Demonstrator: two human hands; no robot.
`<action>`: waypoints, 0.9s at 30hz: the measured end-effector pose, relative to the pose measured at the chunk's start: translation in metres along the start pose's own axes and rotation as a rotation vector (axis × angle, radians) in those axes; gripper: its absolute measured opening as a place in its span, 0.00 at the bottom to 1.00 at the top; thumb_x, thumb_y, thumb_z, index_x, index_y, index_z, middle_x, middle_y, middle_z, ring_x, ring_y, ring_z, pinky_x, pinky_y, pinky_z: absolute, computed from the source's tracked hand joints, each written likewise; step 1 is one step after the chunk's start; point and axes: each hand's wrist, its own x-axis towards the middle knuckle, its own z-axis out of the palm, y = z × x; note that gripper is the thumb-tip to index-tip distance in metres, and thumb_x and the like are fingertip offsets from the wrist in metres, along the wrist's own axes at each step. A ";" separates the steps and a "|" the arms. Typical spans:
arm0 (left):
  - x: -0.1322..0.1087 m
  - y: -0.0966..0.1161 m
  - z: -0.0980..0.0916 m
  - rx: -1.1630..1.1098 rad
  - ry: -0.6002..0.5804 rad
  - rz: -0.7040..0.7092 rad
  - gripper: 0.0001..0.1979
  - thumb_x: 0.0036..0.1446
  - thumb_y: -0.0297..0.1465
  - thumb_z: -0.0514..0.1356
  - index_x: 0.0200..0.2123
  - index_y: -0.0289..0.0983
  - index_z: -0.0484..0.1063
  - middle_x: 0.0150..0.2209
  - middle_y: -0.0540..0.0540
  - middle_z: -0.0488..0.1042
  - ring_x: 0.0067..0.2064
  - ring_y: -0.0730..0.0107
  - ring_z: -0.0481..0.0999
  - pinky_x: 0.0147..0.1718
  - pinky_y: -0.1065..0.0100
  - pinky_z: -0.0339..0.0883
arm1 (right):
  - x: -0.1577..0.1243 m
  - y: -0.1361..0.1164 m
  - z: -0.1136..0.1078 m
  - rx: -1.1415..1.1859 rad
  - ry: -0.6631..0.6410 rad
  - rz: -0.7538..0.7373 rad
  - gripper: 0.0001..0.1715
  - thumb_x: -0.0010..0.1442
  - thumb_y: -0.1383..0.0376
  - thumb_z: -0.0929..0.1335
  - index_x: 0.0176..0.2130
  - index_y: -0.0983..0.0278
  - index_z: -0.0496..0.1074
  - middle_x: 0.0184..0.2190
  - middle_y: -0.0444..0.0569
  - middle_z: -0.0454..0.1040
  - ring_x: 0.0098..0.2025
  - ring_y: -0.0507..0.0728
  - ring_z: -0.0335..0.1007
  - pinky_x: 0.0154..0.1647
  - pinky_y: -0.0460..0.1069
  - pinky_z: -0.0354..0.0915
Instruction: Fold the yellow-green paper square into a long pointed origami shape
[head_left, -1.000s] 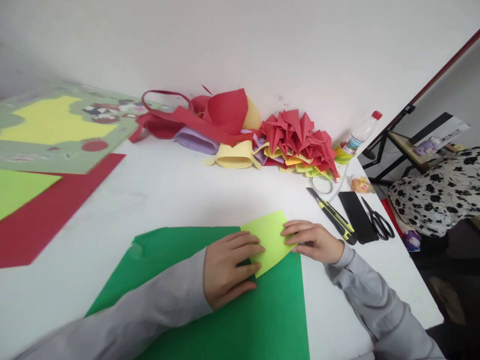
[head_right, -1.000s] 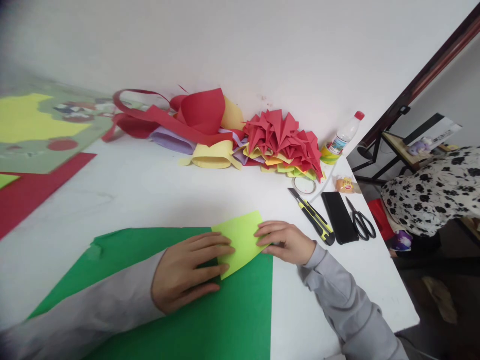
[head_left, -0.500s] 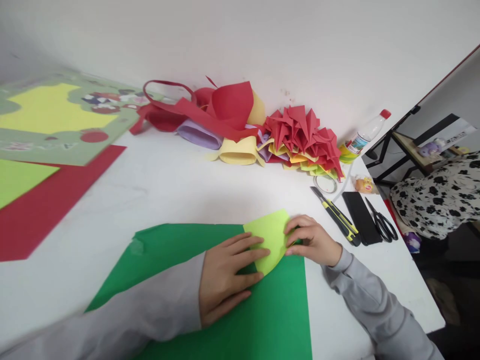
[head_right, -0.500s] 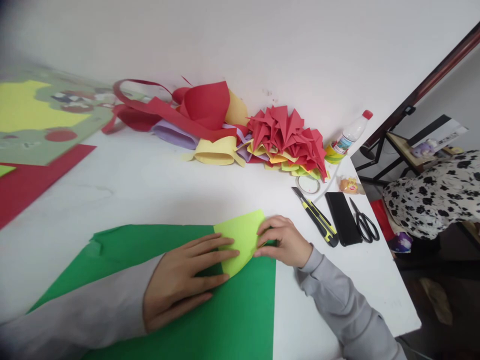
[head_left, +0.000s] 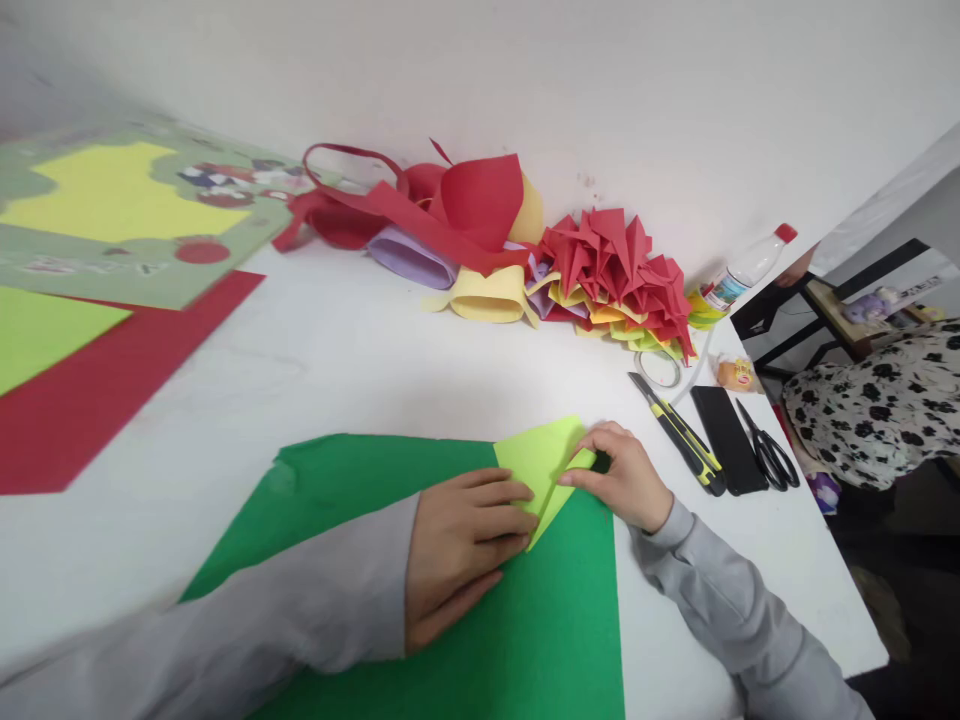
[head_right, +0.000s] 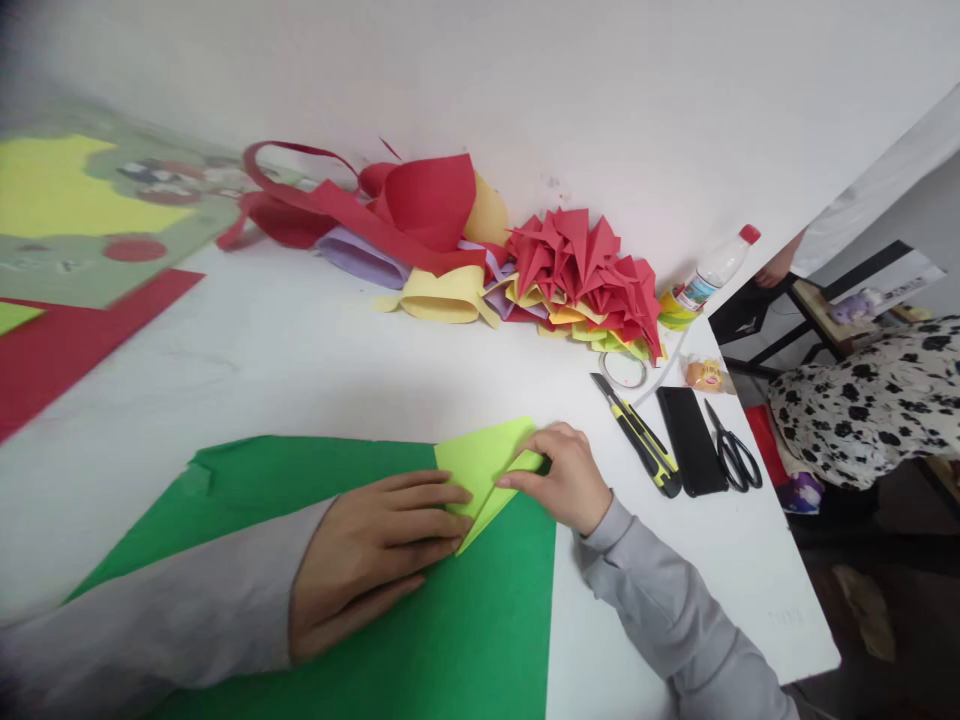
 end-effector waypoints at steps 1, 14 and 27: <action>0.001 0.000 -0.001 0.003 -0.002 0.004 0.14 0.54 0.24 0.52 0.43 0.38 0.71 0.46 0.45 0.77 0.51 0.59 0.71 0.57 0.55 0.59 | 0.000 -0.001 0.000 -0.008 -0.001 -0.001 0.13 0.49 0.57 0.76 0.30 0.62 0.73 0.29 0.46 0.74 0.36 0.57 0.68 0.38 0.51 0.62; -0.002 0.002 0.010 0.098 0.078 0.011 0.11 0.59 0.23 0.52 0.40 0.39 0.72 0.43 0.46 0.78 0.52 0.63 0.71 0.57 0.56 0.60 | -0.001 0.002 -0.002 -0.003 -0.018 -0.073 0.09 0.54 0.58 0.74 0.34 0.60 0.74 0.31 0.46 0.75 0.38 0.57 0.69 0.41 0.52 0.63; 0.002 0.006 0.017 0.125 0.152 -0.017 0.11 0.62 0.23 0.52 0.35 0.40 0.72 0.41 0.50 0.78 0.49 0.65 0.72 0.55 0.57 0.62 | -0.001 -0.006 0.002 -0.100 0.025 -0.085 0.07 0.58 0.59 0.71 0.33 0.60 0.73 0.30 0.46 0.75 0.38 0.57 0.68 0.41 0.52 0.61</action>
